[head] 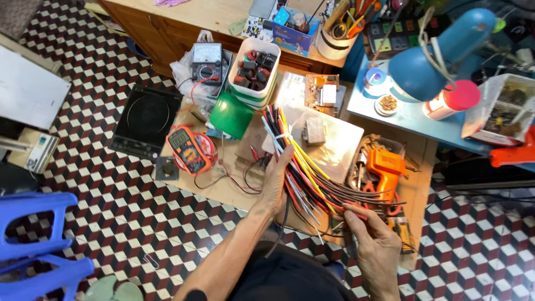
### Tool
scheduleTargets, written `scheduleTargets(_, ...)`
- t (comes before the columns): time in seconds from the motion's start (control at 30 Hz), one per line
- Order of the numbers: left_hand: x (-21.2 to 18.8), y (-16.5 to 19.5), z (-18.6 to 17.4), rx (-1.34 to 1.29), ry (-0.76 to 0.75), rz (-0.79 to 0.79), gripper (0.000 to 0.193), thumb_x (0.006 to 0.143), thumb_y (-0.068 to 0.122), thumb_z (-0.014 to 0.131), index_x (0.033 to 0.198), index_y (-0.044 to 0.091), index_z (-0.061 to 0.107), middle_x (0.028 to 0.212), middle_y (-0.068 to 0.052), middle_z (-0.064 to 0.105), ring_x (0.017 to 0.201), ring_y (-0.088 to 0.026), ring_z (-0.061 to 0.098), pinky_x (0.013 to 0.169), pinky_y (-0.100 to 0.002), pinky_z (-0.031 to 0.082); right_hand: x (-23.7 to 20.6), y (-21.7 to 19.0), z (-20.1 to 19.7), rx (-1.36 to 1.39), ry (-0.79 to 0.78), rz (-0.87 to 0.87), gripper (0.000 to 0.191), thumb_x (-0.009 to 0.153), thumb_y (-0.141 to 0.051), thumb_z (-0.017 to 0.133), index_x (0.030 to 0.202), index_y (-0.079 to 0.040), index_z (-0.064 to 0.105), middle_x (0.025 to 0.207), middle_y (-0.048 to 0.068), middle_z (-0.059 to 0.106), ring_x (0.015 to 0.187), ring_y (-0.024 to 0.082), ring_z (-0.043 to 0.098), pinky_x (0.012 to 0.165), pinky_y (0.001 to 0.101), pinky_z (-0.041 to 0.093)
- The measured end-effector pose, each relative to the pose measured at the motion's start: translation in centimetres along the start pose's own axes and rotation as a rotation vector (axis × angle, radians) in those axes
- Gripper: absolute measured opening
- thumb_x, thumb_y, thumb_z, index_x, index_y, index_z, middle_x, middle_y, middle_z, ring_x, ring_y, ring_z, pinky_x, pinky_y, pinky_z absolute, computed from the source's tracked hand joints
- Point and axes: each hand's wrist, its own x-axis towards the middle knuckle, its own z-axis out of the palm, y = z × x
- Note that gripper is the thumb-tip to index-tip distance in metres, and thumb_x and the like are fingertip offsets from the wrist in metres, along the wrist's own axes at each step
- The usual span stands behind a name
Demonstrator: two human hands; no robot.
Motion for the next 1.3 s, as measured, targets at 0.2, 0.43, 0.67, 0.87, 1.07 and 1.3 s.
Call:
scheduleTargets(0.2,4.0,2.5,-2.2,0.152,-0.05,-0.024,0.038,0.095,0.023,0.067,0.127,0.004,0.058,0.101,-0.001,0.064,0.088,-0.01,0.064,0.08,-0.029,0.057,-0.5,-1.1,5.2,-0.326,-0.122,-0.278,0.026,0.088,-0.003,0.072,0.113,-0.003,0.076,0.111,0.008,0.078,0.102,0.018,0.073,0.089,0.0276,0.056)
scheduleTargets(0.43,5.3,2.8,-3.4,0.001,-0.186,-0.195,0.052,0.101,0.028,0.063,0.136,-0.01,0.057,0.11,-0.016,0.07,0.09,-0.019,0.07,0.081,-0.035,0.061,0.2,-2.3,3.6,-0.35,-0.325,-0.359,0.043,0.078,-0.012,0.076,0.119,0.0,0.073,0.118,0.015,0.076,0.108,0.024,0.072,0.094,0.0362,0.054)
scheduleTargets(0.67,5.7,3.8,-2.9,-0.085,-0.251,-0.148,0.063,0.096,0.02,0.056,0.153,0.002,0.038,0.127,-0.017,0.062,0.111,-0.025,0.066,0.084,-0.042,0.062,1.9,-2.2,0.0,-0.176,0.252,-0.282,0.028,0.113,-0.018,0.053,0.11,0.0,0.074,0.091,0.01,0.076,0.078,0.013,0.072,0.076,0.0274,0.061)
scheduleTargets(0.87,5.7,4.3,-2.0,-0.072,-0.252,-0.128,0.067,0.092,0.016,0.053,0.156,0.001,0.039,0.132,-0.019,0.06,0.111,-0.027,0.066,0.093,-0.038,0.058,3.1,-1.5,-0.6,-0.305,0.147,-0.069,0.019,0.102,-0.015,0.064,0.108,-0.002,0.077,0.085,0.008,0.077,0.07,0.012,0.068,0.062,0.0284,0.055)
scheduleTargets(1.07,5.8,4.7,-0.7,0.006,-0.233,-0.06,0.066,0.092,0.017,0.052,0.154,-0.002,0.042,0.133,-0.022,0.061,0.112,-0.027,0.066,0.096,-0.037,0.057,4.2,-1.8,-0.3,-0.559,-0.055,-0.088,0.021,0.092,-0.018,0.07,0.107,-0.005,0.079,0.095,0.005,0.078,0.079,0.012,0.069,0.071,0.0257,0.054)
scheduleTargets(1.3,6.1,4.9,-0.3,0.027,-0.234,-0.032,0.068,0.091,0.017,0.052,0.155,-0.004,0.041,0.133,-0.023,0.061,0.111,-0.026,0.066,0.096,-0.037,0.056,6.1,-0.8,0.5,-0.611,-0.241,-0.103,0.023,0.089,-0.017,0.073,0.109,-0.006,0.077,0.092,0.005,0.075,0.082,0.013,0.067,0.072,0.0272,0.053)
